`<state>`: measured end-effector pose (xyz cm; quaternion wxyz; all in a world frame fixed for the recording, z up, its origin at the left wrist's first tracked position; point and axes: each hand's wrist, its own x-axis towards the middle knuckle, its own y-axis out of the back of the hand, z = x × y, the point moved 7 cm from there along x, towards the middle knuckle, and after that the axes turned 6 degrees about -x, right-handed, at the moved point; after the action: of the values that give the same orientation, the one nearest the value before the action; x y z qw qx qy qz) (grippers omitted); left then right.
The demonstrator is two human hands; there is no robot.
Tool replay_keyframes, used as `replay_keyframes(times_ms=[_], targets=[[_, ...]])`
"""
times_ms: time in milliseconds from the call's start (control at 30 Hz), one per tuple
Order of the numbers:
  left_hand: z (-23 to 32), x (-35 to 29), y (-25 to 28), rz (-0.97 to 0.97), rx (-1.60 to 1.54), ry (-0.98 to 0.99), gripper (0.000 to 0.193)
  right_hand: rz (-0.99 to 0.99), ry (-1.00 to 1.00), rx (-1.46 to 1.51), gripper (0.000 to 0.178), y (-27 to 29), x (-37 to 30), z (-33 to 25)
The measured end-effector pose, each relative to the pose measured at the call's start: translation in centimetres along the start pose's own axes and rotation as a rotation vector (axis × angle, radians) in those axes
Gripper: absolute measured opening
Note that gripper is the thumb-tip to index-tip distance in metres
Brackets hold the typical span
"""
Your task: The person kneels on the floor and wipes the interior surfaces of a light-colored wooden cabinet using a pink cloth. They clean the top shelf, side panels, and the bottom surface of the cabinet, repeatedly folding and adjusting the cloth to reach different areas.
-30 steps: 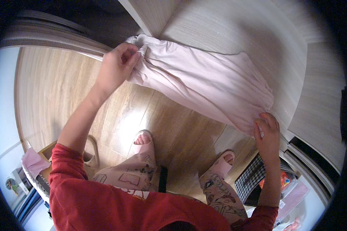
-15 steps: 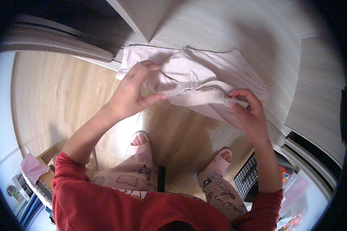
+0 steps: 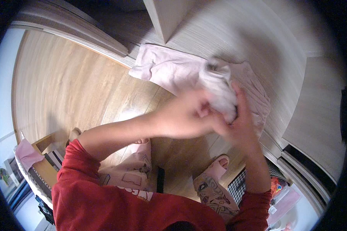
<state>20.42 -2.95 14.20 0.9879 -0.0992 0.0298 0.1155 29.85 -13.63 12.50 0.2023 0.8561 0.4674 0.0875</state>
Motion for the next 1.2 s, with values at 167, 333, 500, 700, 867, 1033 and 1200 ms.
replay_keyframes(times_ms=[167,333,500,700,867,1033,1200], targets=[[1.1,-0.4,4.2,0.136,0.563,-0.187,0.032,0.308,-0.326,0.000,0.052,11.8,-1.5,4.9],[-3.6,-0.3,7.5,0.163,1.107,-0.286,0.047,0.821,-0.265,0.544,0.043,33.5,-4.1,0.8],[-3.0,0.0,4.6,0.031,1.168,-0.359,0.045,0.956,0.138,-0.273,0.032,42.4,-7.9,-4.4],[-4.9,-0.8,4.0,-0.129,1.179,-0.242,0.027,1.182,0.225,0.096,0.024,46.3,-11.3,-3.2],[-2.1,-1.4,8.8,0.192,0.445,0.138,0.011,1.208,0.310,-0.384,0.025,42.3,-10.0,-5.8],[2.1,6.1,10.9,0.256,0.285,0.219,0.021,0.990,0.188,-1.129,0.035,44.8,-3.9,-3.1],[-2.9,9.4,13.7,0.053,1.023,0.298,0.040,0.467,-0.132,-1.473,0.049,34.7,4.3,6.4]])
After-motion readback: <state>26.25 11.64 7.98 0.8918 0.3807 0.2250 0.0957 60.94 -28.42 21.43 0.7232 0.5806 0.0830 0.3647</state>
